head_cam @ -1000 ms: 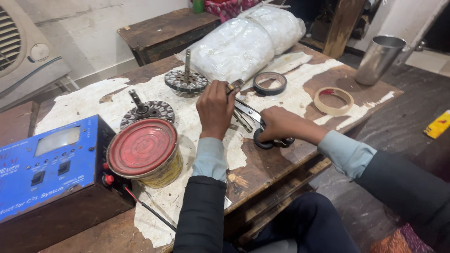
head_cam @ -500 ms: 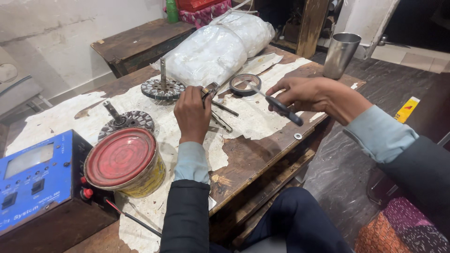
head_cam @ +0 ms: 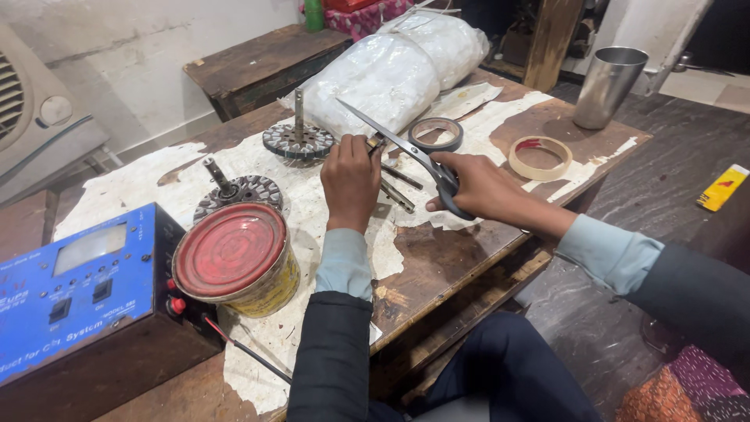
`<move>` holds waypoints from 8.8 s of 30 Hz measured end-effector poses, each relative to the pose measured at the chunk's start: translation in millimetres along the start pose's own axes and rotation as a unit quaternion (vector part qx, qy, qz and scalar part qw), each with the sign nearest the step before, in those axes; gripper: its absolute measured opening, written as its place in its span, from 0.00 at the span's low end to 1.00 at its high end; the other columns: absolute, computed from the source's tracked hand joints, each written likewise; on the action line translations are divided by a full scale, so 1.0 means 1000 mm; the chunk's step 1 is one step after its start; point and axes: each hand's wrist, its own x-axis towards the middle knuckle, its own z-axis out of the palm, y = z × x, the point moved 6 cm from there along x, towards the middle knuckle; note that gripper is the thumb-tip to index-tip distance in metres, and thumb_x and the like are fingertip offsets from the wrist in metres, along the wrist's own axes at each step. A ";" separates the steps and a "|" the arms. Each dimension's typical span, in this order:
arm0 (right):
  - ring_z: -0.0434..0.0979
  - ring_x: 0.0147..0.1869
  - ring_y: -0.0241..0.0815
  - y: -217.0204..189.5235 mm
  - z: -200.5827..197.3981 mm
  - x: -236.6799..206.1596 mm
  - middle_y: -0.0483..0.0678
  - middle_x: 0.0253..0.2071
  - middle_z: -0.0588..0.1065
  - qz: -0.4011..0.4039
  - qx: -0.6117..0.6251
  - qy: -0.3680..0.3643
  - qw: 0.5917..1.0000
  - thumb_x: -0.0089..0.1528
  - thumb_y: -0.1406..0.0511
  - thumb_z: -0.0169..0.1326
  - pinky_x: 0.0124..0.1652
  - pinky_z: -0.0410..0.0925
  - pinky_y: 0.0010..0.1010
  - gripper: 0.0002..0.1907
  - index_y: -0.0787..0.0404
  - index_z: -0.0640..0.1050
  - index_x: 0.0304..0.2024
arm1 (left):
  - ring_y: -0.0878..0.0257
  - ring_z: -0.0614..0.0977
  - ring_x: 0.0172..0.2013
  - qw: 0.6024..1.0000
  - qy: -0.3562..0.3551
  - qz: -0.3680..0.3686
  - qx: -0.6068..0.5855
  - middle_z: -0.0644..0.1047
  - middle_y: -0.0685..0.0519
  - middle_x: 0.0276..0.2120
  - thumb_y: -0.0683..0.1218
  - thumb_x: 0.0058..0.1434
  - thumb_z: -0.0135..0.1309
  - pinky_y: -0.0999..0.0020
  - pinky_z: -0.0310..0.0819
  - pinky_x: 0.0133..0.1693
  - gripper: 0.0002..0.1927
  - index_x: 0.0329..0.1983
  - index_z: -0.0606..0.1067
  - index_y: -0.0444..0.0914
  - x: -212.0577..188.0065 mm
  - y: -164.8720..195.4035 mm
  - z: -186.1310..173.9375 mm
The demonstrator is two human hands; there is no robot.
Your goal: The person works at a bench on a small appliance motor armature, pressing and fitting a component onto the shaft by hand and with pliers, and uses scissors to trim material from the assembly. They handle the armature repeatedly, turning it and seating parts, with tape rolls and a battery charger unit on the bench.
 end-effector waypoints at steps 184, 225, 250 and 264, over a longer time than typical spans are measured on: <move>0.77 0.37 0.69 0.011 0.003 -0.018 0.69 0.34 0.74 -0.056 -0.172 -0.051 0.982 0.56 0.54 0.62 0.38 0.70 0.55 0.38 0.75 0.63 0.55 | 0.55 0.81 0.37 0.968 0.102 -0.144 -0.180 0.81 0.51 0.36 0.42 0.55 0.65 0.60 0.73 0.39 0.10 0.39 0.81 0.36 -0.026 0.014 0.013; 0.78 0.36 0.69 0.013 0.009 -0.019 0.70 0.32 0.74 -0.056 -0.154 -0.059 0.985 0.56 0.47 0.63 0.37 0.71 0.54 0.39 0.73 0.64 0.48 | 0.54 0.82 0.43 0.970 0.118 -0.129 -0.169 0.82 0.51 0.42 0.43 0.55 0.65 0.60 0.75 0.46 0.11 0.42 0.82 0.35 -0.032 0.012 0.018; 0.78 0.29 0.64 0.019 0.012 -0.011 0.63 0.24 0.74 -0.059 -0.184 -0.067 0.979 0.57 0.52 0.62 0.34 0.71 0.50 0.31 0.73 0.66 0.44 | 0.55 0.82 0.42 0.973 0.106 -0.123 -0.165 0.82 0.51 0.42 0.43 0.57 0.64 0.60 0.75 0.45 0.11 0.42 0.82 0.36 -0.033 0.009 0.021; 0.80 0.34 0.61 0.033 0.013 0.000 0.63 0.28 0.75 0.020 -0.061 -0.046 0.997 0.48 0.40 0.66 0.35 0.70 0.49 0.50 0.71 0.65 0.53 | 0.53 0.79 0.49 0.990 0.138 -0.003 -0.002 0.81 0.48 0.49 0.42 0.54 0.58 0.58 0.74 0.50 0.18 0.49 0.79 0.38 -0.026 0.032 0.005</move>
